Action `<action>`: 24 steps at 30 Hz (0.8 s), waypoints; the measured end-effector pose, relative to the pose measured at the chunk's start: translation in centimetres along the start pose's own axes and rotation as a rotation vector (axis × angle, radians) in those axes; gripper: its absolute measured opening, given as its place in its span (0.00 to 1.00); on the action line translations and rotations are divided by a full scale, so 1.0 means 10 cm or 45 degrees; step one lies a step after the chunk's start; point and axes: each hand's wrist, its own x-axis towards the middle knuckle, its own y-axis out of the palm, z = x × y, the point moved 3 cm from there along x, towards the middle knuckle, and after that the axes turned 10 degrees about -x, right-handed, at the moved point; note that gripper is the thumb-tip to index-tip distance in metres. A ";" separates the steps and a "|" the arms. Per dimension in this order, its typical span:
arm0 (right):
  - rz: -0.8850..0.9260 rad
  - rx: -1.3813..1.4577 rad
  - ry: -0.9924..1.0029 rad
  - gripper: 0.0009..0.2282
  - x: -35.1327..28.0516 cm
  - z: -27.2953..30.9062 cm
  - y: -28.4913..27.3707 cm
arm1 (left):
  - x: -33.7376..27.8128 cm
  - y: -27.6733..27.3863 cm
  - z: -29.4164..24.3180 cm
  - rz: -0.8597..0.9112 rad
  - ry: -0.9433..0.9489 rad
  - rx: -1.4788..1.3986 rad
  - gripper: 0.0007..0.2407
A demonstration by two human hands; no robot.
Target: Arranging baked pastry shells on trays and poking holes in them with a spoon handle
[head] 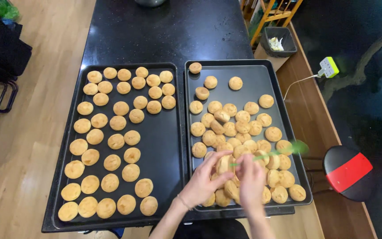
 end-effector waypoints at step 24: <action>0.110 0.218 -0.104 0.15 0.30 0.27 0.75 | -0.07 -2.49 1.59 -1.030 -0.289 1.408 0.25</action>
